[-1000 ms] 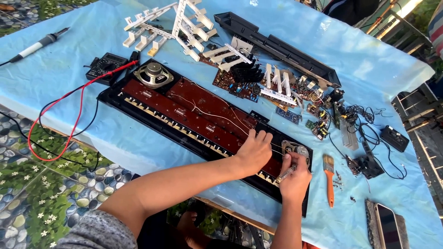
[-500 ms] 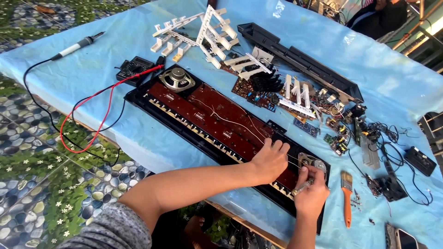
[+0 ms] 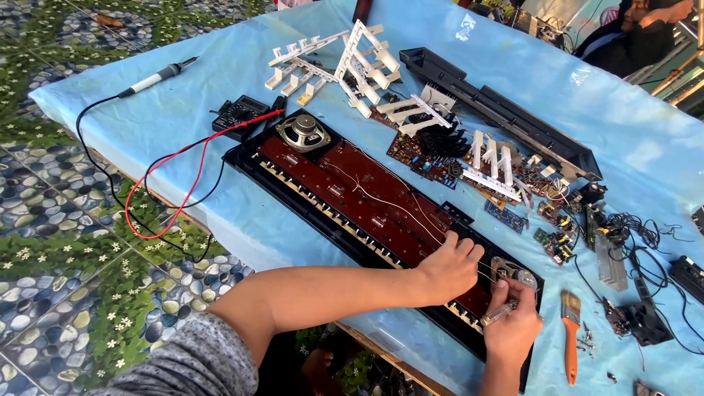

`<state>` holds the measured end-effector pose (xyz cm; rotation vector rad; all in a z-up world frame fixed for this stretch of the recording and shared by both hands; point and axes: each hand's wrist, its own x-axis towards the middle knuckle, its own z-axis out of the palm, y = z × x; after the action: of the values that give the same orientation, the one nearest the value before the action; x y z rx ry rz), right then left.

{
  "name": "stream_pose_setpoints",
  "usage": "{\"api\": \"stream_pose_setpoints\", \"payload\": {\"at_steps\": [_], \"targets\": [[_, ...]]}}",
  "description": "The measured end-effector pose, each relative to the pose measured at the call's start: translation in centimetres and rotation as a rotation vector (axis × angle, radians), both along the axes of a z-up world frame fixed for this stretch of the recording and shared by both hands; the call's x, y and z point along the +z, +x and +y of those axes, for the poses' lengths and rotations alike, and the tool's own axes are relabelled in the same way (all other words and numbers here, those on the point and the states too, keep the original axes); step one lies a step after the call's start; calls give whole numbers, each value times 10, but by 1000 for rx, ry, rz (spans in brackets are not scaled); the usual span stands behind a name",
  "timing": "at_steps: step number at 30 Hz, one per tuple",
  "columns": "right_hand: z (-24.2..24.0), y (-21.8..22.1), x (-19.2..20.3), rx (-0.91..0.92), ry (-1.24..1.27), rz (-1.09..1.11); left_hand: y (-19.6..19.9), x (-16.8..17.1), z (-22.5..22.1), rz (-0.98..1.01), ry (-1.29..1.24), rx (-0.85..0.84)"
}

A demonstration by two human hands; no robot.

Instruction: Probing a circuit board of a disassembled electronic keyboard using a screwdriver to test connections or components.

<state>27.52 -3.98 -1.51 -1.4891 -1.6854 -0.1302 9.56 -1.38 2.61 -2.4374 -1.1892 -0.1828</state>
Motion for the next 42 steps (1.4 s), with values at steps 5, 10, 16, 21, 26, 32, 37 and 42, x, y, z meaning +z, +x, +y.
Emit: {"api": "stream_pose_setpoints", "payload": {"at_steps": [5, 10, 16, 21, 26, 32, 37, 42], "targets": [[0, 1, -2, 6, 4, -3, 5, -6, 4, -1, 6, 5], [0, 1, -2, 7, 17, -13, 5, -7, 8, 7, -25, -14], [0, 2, -3, 14, 37, -31, 4, 0, 6, -63, -109, 18], [-2, 5, -5, -5, 43, -59, 5, -2, 15, -179, -200, 9], [12, 10, -13, 14, 105, -80, -7, 13, 0, -137, -208, -13], [6, 0, 2, 8, 77, -46, -6, 11, -1, -113, -120, 9], [-2, -6, 10, 27, 3, 7, -5, 12, -6, -77, -152, 20], [1, -1, 1, 0, 5, 10, 0, 5, -8, -54, -119, -3]]}}
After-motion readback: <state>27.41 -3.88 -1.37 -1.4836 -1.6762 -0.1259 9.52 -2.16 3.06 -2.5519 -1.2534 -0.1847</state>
